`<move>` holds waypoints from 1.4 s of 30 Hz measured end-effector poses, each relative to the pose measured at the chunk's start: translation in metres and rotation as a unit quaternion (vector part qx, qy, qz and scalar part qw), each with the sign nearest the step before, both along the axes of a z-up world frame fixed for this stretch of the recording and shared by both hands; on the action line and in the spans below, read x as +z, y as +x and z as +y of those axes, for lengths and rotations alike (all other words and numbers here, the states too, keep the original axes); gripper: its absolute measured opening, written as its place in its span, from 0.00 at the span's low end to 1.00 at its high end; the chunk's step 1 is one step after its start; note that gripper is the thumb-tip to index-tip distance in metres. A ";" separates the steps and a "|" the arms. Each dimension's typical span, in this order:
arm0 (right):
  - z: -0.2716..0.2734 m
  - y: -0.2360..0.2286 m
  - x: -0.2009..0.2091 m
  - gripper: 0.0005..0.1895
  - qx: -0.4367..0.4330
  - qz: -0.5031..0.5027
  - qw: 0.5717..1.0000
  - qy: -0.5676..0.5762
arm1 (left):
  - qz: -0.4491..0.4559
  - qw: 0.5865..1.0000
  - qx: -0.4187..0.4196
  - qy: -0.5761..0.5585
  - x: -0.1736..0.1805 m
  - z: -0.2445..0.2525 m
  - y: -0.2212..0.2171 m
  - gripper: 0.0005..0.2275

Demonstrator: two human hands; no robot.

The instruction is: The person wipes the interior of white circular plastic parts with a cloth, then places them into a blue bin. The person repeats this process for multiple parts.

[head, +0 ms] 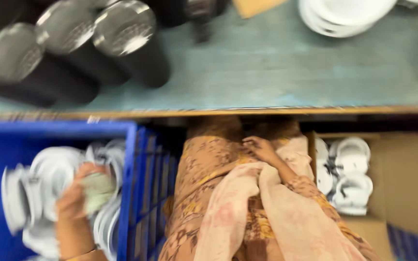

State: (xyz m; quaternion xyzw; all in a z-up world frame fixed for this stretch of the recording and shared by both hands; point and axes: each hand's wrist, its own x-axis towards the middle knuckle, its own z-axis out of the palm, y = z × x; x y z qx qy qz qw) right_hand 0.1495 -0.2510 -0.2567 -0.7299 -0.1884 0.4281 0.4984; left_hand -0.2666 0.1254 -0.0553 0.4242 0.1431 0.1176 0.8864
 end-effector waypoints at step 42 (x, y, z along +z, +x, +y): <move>0.008 0.328 0.187 0.27 -0.461 -0.418 0.778 -0.080 | -0.108 0.987 -0.105 -0.055 -0.029 -0.152 0.458 0.11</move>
